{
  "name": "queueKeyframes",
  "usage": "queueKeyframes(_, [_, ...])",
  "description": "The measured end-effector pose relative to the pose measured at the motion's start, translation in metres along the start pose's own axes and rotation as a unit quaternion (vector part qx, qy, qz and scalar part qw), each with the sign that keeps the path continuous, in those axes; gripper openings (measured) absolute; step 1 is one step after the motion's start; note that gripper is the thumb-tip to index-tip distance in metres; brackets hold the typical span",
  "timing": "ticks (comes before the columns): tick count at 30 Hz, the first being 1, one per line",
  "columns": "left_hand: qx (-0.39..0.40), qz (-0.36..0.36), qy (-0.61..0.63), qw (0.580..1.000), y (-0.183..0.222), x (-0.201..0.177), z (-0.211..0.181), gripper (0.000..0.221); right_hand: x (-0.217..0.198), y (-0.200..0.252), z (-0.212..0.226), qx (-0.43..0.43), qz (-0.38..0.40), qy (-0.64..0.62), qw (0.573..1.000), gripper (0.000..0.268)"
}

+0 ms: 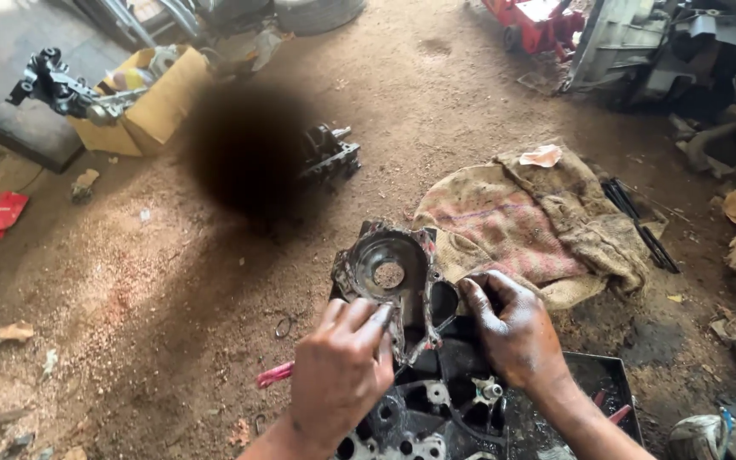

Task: The recorder is cleaning and inspecting internal engine components, including the engine block and crankshaft area, in an auto repair shop.

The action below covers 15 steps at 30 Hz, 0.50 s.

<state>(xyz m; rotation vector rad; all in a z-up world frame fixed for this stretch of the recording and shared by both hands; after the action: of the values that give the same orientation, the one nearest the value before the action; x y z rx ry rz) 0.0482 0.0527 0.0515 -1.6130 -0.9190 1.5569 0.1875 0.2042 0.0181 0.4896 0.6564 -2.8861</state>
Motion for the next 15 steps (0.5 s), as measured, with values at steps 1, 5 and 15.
queueKeyframes(1, [0.0, 0.001, 0.0, 1.0, -0.004, 0.001, 0.006, 0.023, 0.0, -0.001, 0.0, 0.001, 0.0, 0.0, 1.0, 0.027])
queueKeyframes(5, [-0.045, 0.035, -0.018, 0.998, -0.006, 0.001, 0.015, 0.023, 0.006, 0.0, -0.009, 0.044, 0.022, -0.015, 0.999, 0.028])
queueKeyframes(15, [-0.023, 0.013, -0.004, 1.0, 0.002, -0.012, 0.007, 0.025, 0.001, 0.001, -0.005, -0.056, -0.033, -0.042, 0.997, 0.026])
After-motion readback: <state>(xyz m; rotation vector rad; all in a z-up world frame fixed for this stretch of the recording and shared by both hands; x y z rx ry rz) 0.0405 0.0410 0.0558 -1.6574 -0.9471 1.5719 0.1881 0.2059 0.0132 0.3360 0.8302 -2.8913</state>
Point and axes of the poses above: each hand's wrist, its own y-axis away from the middle knuckle, its own x-axis out of the palm, z = x × y, the point moved 7 cm from there along -y, towards the middle knuckle, and after that the axes turned 14 degrees about -z, right-handed, at the moved point
